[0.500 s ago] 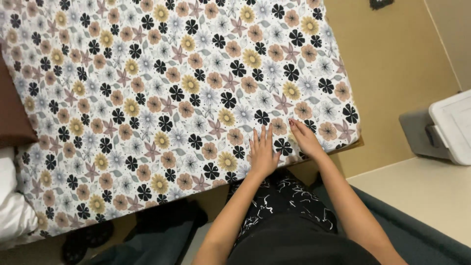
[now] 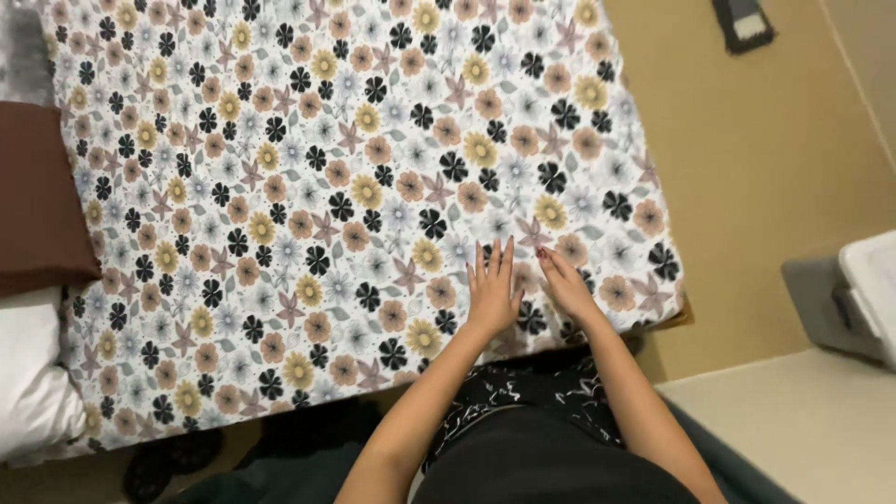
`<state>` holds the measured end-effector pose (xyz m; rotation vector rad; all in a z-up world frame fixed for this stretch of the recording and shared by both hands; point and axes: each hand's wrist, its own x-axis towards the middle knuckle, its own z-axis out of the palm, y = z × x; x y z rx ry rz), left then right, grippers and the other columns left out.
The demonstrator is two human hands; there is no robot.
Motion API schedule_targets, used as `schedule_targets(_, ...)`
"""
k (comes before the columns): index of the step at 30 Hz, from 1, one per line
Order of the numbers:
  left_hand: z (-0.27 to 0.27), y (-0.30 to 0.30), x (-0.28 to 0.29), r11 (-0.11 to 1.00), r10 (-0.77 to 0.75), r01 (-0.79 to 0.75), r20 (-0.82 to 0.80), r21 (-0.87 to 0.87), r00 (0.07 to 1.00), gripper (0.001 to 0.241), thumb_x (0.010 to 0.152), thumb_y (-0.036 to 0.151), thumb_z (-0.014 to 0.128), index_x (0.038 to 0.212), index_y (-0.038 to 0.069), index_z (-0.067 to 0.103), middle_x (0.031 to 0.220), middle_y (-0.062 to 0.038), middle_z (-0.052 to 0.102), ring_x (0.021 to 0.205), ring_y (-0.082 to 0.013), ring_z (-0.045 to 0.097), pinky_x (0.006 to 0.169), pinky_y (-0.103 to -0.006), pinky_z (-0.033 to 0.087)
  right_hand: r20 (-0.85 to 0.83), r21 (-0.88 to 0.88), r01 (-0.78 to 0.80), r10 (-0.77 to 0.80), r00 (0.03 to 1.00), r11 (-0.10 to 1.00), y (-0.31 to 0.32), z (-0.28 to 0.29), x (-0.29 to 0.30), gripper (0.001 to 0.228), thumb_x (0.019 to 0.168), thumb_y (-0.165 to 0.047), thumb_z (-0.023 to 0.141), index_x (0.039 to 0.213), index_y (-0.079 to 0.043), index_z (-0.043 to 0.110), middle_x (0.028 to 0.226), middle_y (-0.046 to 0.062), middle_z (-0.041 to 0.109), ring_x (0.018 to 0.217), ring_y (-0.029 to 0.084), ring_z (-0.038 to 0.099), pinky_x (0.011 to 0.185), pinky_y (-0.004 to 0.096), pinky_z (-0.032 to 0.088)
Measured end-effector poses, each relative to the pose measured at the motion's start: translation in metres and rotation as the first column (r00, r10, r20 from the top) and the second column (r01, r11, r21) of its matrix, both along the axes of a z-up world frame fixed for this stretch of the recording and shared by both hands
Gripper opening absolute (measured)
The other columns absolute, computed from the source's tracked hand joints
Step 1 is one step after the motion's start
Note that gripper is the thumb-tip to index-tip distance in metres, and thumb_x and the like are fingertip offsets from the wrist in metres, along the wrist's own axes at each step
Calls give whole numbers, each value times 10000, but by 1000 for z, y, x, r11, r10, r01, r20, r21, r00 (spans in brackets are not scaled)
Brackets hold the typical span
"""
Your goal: The person arranges pillows on a bed, placing a patterned pillow and a white pillow against the headboard. They then smooth the floral bedsheet and use a feather duster to clean the surface of the bed.
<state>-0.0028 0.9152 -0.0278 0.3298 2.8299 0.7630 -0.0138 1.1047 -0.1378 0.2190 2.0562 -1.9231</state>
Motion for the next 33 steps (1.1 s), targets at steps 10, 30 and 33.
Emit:
schedule_targets(10,-35,201,-20,971,221,-220,0,95,975,1130,810,257,808,1654,138,66,1692,-213,148,1555,-495,68,1192,-697,147,-26,220,-123,131,991,968,220,23,-44,545,1063,-416,484,1415,-13,591,1430,123,631,1341,194,548,1125,323,389)
schedule_targets(30,-63,374,-80,969,232,-240,127,57,964,791,841,250,784,1500,52,394,1733,-212,65,1581,-484,35,1239,-643,124,222,30,-322,308,925,946,310,104,-115,605,1005,-313,522,1554,-84,411,1475,178,601,1133,449,628,885,529,469)
schedule_targets(33,-57,398,-95,954,290,-293,62,60,955,807,896,255,724,1570,99,308,1729,-208,74,1564,-480,53,1219,-642,121,-91,37,-393,395,914,919,334,57,-129,587,1028,-306,525,1524,-20,397,1568,185,436,1384,265,492,1107,393,411)
